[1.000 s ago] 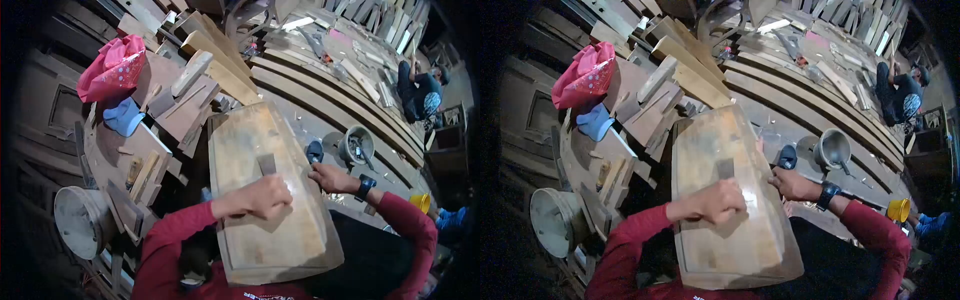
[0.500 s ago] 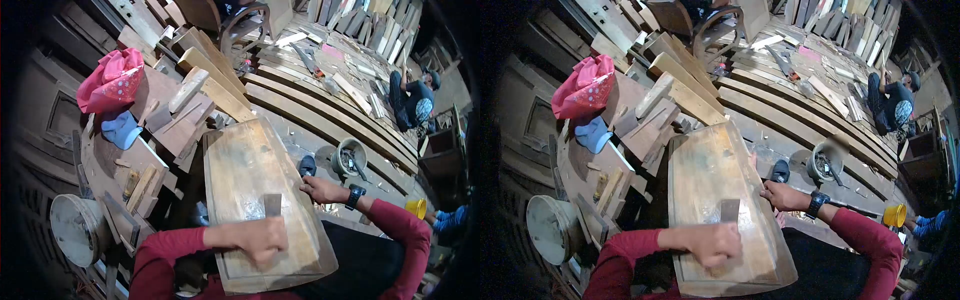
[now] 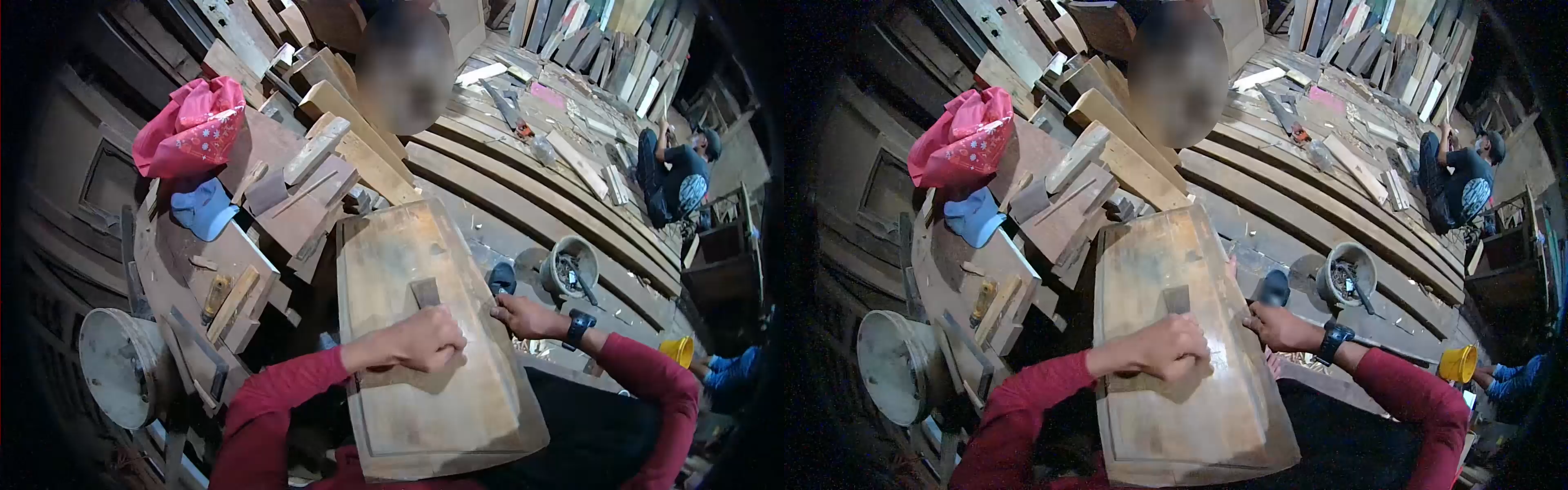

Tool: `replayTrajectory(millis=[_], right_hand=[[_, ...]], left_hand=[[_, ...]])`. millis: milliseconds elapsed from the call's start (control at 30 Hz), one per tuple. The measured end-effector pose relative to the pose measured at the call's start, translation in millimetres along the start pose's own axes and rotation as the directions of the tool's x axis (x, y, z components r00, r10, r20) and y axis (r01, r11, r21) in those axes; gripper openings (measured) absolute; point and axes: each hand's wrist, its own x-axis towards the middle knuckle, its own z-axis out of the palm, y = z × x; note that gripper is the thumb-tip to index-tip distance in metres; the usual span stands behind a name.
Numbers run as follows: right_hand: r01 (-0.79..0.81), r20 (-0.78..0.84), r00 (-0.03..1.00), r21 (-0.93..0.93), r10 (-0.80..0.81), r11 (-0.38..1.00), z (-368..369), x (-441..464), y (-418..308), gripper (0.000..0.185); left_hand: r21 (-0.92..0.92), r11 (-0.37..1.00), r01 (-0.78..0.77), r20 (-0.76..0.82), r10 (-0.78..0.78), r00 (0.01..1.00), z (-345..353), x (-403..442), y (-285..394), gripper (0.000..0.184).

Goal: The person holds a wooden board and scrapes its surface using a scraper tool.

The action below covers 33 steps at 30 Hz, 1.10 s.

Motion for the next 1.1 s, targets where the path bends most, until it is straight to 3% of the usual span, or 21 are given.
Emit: replayTrajectory(millis=[67, 167, 200, 333, 433, 467, 567, 600, 633, 700, 767, 800, 900, 933, 1033, 1100], right_hand=[[-0.004, -0.002, 1.0, 0.004, 0.004, 1.0, 0.6, 0.3, 1.6, 0.044], [-0.029, 0.01, 1.0, 0.027, 0.029, 0.999, -3.0, -0.8, -1.3, 0.044], [-0.036, 0.012, 0.999, 0.036, 0.035, 0.999, -2.9, -0.4, -1.3, 0.044], [0.016, -0.013, 1.0, 0.0, -0.016, 1.0, 4.0, 1.1, 2.4, 0.044], [-0.004, -0.006, 1.0, 0.001, 0.004, 1.0, 4.0, -5.2, 2.9, 0.046], [-0.015, 0.021, 1.0, -0.005, 0.015, 1.0, -2.5, -3.8, -4.4, 0.047], [-0.021, 0.029, 0.999, -0.003, 0.021, 1.0, -6.5, -4.1, -8.5, 0.047], [-0.002, 0.01, 1.0, -0.003, 0.002, 1.0, -5.0, -3.1, -5.0, 0.046], [0.033, -0.013, 0.999, -0.013, -0.033, 0.999, -2.9, -1.9, -1.2, 0.046], [0.147, -0.082, 0.985, -0.071, -0.153, 0.987, 3.0, 1.5, 11.5, 0.045], [0.221, -0.132, 0.963, -0.118, -0.236, 0.968, 7.0, 4.6, 20.3, 0.044], [0.204, -0.12, 0.969, -0.088, -0.214, 0.975, 10.9, 4.2, 20.6, 0.044], [0.173, -0.101, 0.979, -0.023, -0.175, 0.985, 9.8, 10.6, 15.1, 0.042], [0.157, -0.093, 0.983, -0.001, -0.157, 0.988, 9.4, 9.1, 13.3, 0.041], [0.077, -0.061, 0.995, 0.02, -0.076, 0.997, -0.3, -3.8, 1.4, 0.039], [-0.002, -0.031, 1.0, 0.006, 0.002, 1.0, -7.3, -12.1, -18.6, 0.037]], left_hand=[[-0.121, 0.991, -0.063, 0.026, 0.067, 0.997, -4.4, -1.7, 42.0, 0.008], [-0.137, 0.972, -0.193, 0.133, 0.211, 0.968, 16.4, -8.0, 65.7, 0.009], [-0.129, 0.977, -0.169, 0.14, 0.187, 0.972, 14.0, -7.4, 57.9, 0.009], [0.196, 0.979, 0.046, -0.029, -0.041, 0.999, -11.0, 3.5, 2.5, 0.011], [-0.119, 0.99, -0.07, 0.096, 0.082, 0.992, -1.0, -0.3, 53.9, 0.011], [-0.131, 0.982, -0.138, 0.167, 0.159, 0.973, 11.4, -4.6, 60.0, 0.011], [-0.108, 0.983, -0.148, 0.11, 0.16, 0.981, 12.7, -2.2, 45.6, 0.011], [0.011, 0.987, -0.162, 0.039, 0.162, 0.986, 9.7, 0.5, 18.5, 0.011], [0.171, 0.983, -0.064, 0.026, 0.06, 0.998, -2.4, 3.8, 1.3, 0.011], [0.188, 0.982, 0.031, -0.049, -0.022, 0.999, -8.0, 1.1, -15.1, 0.011], [-0.068, 0.994, -0.087, -0.059, 0.083, 0.995, 4.0, -1.4, 26.3, 0.012], [-0.122, 0.991, -0.059, 0.15, 0.077, 0.986, 1.5, -1.3, 51.7, 0.012], [-0.119, 0.985, -0.126, 0.202, 0.149, 0.968, 6.0, -2.7, 52.8, 0.012], [-0.093, 0.986, -0.137, 0.103, 0.146, 0.984, 4.9, -0.6, 32.9, 0.013], [0.121, 0.987, 0.108, 0.047, -0.114, 0.992, -9.2, 3.4, -6.4, 0.015], [-0.072, 0.997, -0.039, 0.06, 0.044, 0.997, -5.1, 2.9, 36.1, 0.014]])
